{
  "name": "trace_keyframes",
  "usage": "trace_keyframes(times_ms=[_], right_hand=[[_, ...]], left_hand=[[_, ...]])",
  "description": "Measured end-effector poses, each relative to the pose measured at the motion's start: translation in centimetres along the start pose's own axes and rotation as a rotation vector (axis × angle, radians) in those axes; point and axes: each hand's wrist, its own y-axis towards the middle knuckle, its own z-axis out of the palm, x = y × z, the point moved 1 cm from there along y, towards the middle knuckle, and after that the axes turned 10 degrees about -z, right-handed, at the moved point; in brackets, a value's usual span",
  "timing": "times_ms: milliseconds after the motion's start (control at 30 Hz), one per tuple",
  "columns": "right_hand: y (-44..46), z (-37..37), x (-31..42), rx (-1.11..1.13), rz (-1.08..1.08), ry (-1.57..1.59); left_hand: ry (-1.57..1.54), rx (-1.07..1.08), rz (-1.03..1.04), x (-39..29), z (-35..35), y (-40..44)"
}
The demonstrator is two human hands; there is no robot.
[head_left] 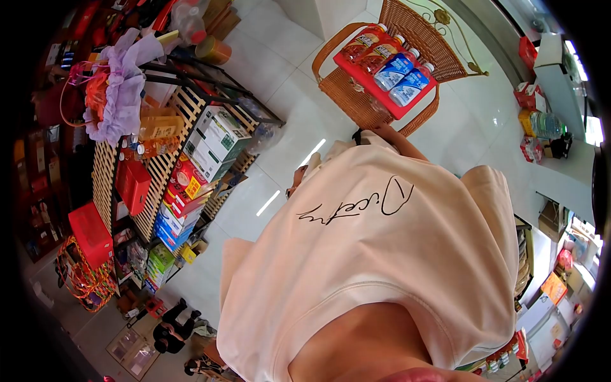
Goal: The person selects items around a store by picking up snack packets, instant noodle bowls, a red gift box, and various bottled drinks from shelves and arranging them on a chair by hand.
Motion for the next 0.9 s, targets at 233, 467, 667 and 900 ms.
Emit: trace_keyframes(times_ms=[233, 467, 667, 900], right_hand=[[-1.3, -0.1, -0.9, -0.080, 0.050, -0.032], [0.4, 0.9, -3.9, -0.056, 0.013, -0.006], [0.4, 0.5, -1.7, 0.013, 0.032, -0.037], [4.2, 3.3, -4.9, 0.035, -0.131, -0.148]], left_hand=[[-0.014, -0.015, -0.001, 0.1, -0.3, -0.3], [-0.030, -0.027, -0.009, -0.1, -0.5, -0.7], [-0.072, -0.057, -0.007, 0.3, -0.1, -0.9], [-0.142, -0.123, -0.024, 2.3, 0.7, -2.6]])
